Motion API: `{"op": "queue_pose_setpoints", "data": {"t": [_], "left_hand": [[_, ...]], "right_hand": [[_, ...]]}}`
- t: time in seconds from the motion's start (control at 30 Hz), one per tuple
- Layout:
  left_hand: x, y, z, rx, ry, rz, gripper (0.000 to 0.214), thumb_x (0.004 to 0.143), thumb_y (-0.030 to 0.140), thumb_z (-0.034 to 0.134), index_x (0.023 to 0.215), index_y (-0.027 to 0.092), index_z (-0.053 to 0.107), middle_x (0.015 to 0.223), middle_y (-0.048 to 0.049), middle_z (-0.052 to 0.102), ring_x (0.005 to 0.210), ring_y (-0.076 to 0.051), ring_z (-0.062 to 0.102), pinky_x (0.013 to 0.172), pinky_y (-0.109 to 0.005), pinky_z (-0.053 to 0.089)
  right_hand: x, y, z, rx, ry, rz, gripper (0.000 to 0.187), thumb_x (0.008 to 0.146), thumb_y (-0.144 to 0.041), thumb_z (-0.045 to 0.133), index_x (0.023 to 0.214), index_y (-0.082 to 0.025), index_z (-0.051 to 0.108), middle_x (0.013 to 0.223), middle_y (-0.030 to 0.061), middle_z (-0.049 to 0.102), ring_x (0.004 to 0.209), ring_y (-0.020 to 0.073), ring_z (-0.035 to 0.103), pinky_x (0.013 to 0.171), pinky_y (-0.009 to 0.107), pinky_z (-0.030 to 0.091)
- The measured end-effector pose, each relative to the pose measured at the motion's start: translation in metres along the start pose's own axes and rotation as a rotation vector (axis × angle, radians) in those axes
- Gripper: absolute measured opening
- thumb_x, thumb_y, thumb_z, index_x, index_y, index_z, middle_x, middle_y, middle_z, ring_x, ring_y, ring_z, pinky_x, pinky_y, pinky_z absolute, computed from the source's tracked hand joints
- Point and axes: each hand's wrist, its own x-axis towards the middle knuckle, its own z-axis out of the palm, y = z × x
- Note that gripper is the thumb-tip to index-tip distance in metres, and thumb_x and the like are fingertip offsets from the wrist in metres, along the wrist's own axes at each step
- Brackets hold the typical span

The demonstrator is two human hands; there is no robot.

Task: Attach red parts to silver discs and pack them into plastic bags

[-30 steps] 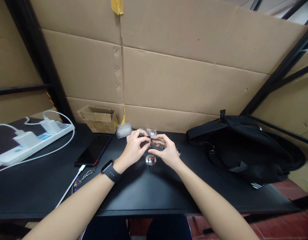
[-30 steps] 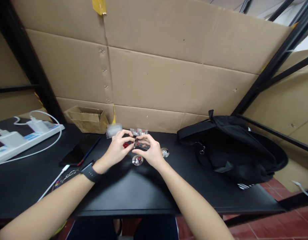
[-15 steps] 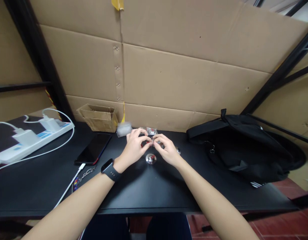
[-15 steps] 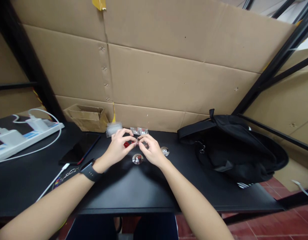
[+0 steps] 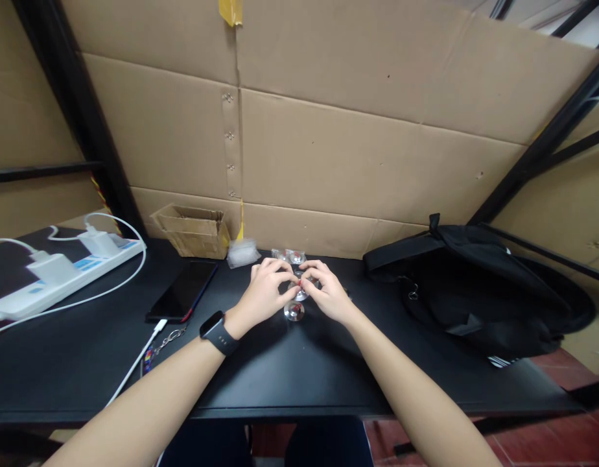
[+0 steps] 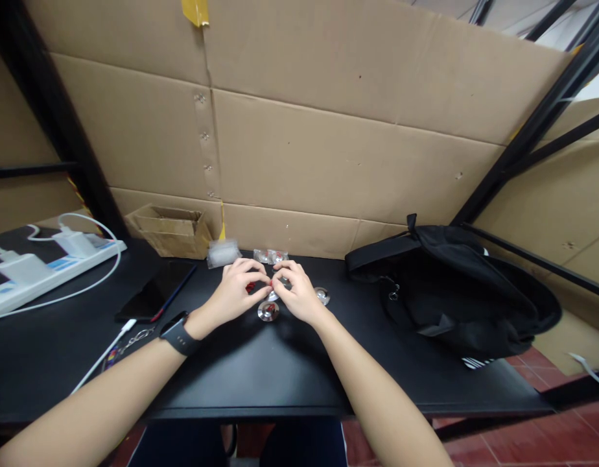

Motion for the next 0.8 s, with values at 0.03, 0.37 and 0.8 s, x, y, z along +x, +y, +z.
{"op": "queue_pose_setpoints", "data": {"t": [0.03, 0.37, 0.8], "left_hand": [[0.0, -0.001, 0.0, -0.006, -0.011, -0.005, 0.013, 0.09, 0.035, 0.067, 0.09, 0.027, 0.076, 0.109, -0.0041, 0.069, 0.107, -0.025, 0.054, 0.088, -0.04, 0.036], [0.001, -0.006, -0.003, -0.014, -0.074, -0.032, 0.013, 0.091, 0.021, 0.059, 0.089, 0.022, 0.072, 0.094, -0.0041, 0.072, 0.091, -0.022, 0.065, 0.081, -0.034, 0.045], [0.007, -0.017, -0.005, -0.316, -0.003, -0.322, 0.012, 0.086, 0.025, 0.06, 0.083, 0.02, 0.07, 0.08, -0.0027, 0.076, 0.073, -0.02, 0.071, 0.07, -0.029, 0.052]], "right_hand": [[0.0, 0.0, 0.0, -0.003, -0.009, -0.003, 0.019, 0.096, -0.031, 0.058, 0.083, -0.022, 0.068, 0.122, 0.0077, 0.061, 0.118, 0.0242, 0.056, 0.103, 0.041, 0.042], [-0.005, 0.004, -0.009, -0.195, -0.316, -0.039, 0.023, 0.077, -0.034, 0.083, 0.09, -0.02, 0.07, 0.083, 0.0007, 0.065, 0.072, 0.0151, 0.056, 0.066, 0.025, 0.042], [-0.004, 0.007, 0.002, 0.044, -0.168, 0.098, 0.008, 0.089, -0.027, 0.066, 0.085, -0.02, 0.068, 0.077, 0.0018, 0.072, 0.067, 0.0167, 0.067, 0.064, 0.027, 0.05]]}}
